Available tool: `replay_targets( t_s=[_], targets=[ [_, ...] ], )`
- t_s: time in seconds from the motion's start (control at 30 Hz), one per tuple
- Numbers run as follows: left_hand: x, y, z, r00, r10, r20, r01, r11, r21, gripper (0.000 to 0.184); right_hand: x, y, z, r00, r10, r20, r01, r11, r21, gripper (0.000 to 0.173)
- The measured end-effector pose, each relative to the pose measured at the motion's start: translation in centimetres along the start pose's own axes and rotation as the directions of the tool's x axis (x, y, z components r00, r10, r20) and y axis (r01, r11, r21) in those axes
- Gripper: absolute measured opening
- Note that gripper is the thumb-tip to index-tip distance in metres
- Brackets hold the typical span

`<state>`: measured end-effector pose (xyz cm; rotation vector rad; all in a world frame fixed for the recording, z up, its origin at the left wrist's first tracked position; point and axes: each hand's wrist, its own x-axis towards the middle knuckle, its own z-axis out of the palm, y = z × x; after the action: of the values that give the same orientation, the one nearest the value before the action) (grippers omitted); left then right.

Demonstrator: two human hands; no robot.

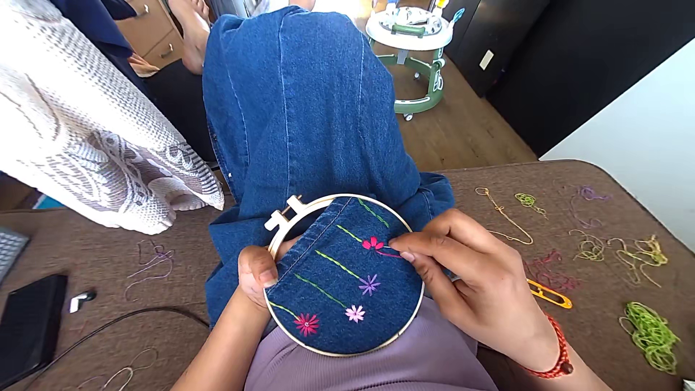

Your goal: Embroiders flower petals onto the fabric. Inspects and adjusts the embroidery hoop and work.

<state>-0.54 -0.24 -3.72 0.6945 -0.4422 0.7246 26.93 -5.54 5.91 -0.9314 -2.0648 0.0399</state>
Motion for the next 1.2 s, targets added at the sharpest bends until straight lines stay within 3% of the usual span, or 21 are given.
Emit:
replay_targets(
  t_s=[0.57,0.97,1.2],
  targets=[
    [0.0,0.0,0.0,1.000,-0.008,0.005,0.008,1.000,-0.003,0.041,0.4,-1.2,-0.2,0.997,-0.056,0.060,0.067,0.974,-0.218,0.027],
    [0.1,0.0,0.3,1.000,0.008,0.005,-0.008,1.000,-0.025,0.037,0.8,-0.8,0.2,1.000,-0.006,0.018,0.008,0.992,-0.126,0.020],
    [0.1,0.1,0.1,0.999,0.006,0.043,-0.006,1.000,-0.006,0.038,1.1,-1.2,0.2,1.000,-0.022,0.021,0.025,0.987,-0.162,0.019]
  ],
)
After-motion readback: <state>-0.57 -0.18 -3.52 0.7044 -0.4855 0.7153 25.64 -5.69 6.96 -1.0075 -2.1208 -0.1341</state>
